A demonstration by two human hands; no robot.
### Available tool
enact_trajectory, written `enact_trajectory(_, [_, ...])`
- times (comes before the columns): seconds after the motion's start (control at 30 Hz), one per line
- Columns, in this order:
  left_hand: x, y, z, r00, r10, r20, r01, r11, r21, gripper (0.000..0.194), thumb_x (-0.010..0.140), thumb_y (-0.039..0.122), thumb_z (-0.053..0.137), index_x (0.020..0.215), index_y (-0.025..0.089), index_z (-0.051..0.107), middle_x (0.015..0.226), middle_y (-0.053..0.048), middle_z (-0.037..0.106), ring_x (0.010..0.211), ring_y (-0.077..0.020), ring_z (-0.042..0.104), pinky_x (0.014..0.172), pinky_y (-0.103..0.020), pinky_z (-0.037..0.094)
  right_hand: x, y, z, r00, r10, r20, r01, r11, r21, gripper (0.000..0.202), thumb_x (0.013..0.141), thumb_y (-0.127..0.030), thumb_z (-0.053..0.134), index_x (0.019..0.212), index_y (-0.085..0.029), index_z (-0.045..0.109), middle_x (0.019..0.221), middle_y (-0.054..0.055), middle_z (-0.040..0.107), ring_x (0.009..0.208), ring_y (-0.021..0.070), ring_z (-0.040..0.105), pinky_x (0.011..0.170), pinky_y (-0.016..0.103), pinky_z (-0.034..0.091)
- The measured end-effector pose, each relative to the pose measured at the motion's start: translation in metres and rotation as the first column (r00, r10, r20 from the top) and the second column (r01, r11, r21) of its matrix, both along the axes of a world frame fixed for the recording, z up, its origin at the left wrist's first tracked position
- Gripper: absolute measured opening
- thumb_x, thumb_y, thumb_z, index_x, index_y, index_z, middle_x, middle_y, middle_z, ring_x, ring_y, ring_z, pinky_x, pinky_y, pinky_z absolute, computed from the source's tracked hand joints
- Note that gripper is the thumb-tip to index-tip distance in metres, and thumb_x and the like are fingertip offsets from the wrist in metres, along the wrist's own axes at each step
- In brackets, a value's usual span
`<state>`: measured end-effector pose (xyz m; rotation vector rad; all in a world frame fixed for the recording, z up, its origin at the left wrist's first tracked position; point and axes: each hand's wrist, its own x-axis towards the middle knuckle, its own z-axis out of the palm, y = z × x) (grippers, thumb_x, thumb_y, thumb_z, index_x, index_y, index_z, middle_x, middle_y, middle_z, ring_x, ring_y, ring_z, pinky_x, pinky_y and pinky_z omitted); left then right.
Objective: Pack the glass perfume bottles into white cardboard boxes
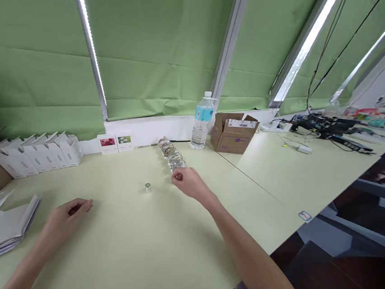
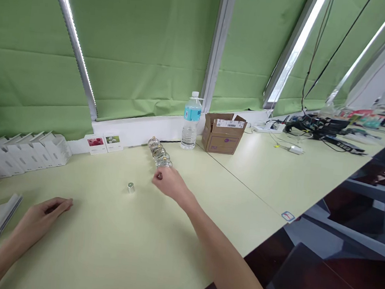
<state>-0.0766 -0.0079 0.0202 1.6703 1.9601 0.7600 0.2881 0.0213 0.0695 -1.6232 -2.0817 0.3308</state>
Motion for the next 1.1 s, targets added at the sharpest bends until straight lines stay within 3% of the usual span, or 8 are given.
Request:
enact_trajectory(0.13, [-0.002,0.001,-0.003,0.999,-0.026,-0.041,0.027,0.999,0.022,0.049,0.071,0.065,0.051,0.076,0.019,0.066,0.07,-0.002,0.064,0.063,-0.0188,0.055,0.055,-0.026,0.038,0.026,-0.006,0.001,0.992,-0.079,-0.099,0.079,0.997,-0.004,0.027,0.081,-0.026,0.045,0.078,-0.02,0.071,0.069,-0.001,0.066,0.062,0.0126,0.052,0.056,0.022,0.036])
enact_trajectory(0.37, [-0.003,-0.001,-0.003,0.998,-0.053,-0.033,0.056,0.994,0.099,0.047,0.069,0.065,0.052,0.074,0.02,0.067,0.066,-0.003,0.064,0.063,-0.02,0.057,0.053,-0.026,0.04,0.048,-0.009,-0.033,0.973,-0.171,-0.153,0.159,0.983,-0.092,0.023,0.081,-0.027,0.048,0.09,-0.02,0.069,0.072,-0.001,0.067,0.061,0.0131,0.058,0.059,0.022,0.041])
enact_trajectory(0.57, [-0.001,-0.002,-0.001,0.999,-0.051,-0.02,0.053,0.992,0.116,0.047,0.067,0.065,0.053,0.07,0.02,0.068,0.064,-0.003,0.063,0.063,-0.0208,0.058,0.052,-0.026,0.04,0.04,-0.005,-0.042,0.974,-0.224,0.032,0.224,0.975,-0.009,0.021,0.083,-0.022,0.048,0.094,-0.02,0.065,0.085,0.002,0.069,0.079,0.0163,0.062,0.068,0.023,0.041])
enact_trajectory(0.73, [-0.001,-0.003,-0.001,0.999,-0.043,-0.032,0.044,0.998,0.045,0.047,0.072,0.064,0.05,0.077,0.02,0.068,0.072,-0.003,0.067,0.067,-0.0206,0.059,0.057,-0.027,0.04,0.036,-0.006,-0.042,0.95,-0.228,0.214,0.222,0.974,0.052,0.02,0.086,-0.02,0.046,0.09,-0.021,0.065,0.09,0.003,0.068,0.079,0.0171,0.06,0.066,0.024,0.036])
enact_trajectory(0.97, [-0.005,-0.002,-0.006,0.998,-0.056,-0.016,0.058,0.994,0.091,0.046,0.072,0.063,0.051,0.077,0.02,0.067,0.074,-0.003,0.068,0.07,-0.0222,0.061,0.057,-0.027,0.042,0.032,-0.004,-0.042,0.916,-0.244,0.319,0.223,0.97,0.102,0.023,0.09,-0.021,0.042,0.09,-0.022,0.065,0.089,0.004,0.067,0.088,0.0191,0.057,0.069,0.025,0.036])
enact_trajectory(1.1, [-0.005,-0.002,-0.006,0.998,-0.053,-0.025,0.054,0.997,0.05,0.045,0.074,0.062,0.05,0.08,0.02,0.066,0.077,-0.003,0.068,0.073,-0.0221,0.061,0.062,-0.028,0.042,0.032,-0.003,-0.042,0.903,-0.228,0.363,0.208,0.973,0.096,0.024,0.092,-0.022,0.041,0.091,-0.022,0.066,0.087,0.005,0.069,0.094,0.0209,0.056,0.073,0.027,0.036])
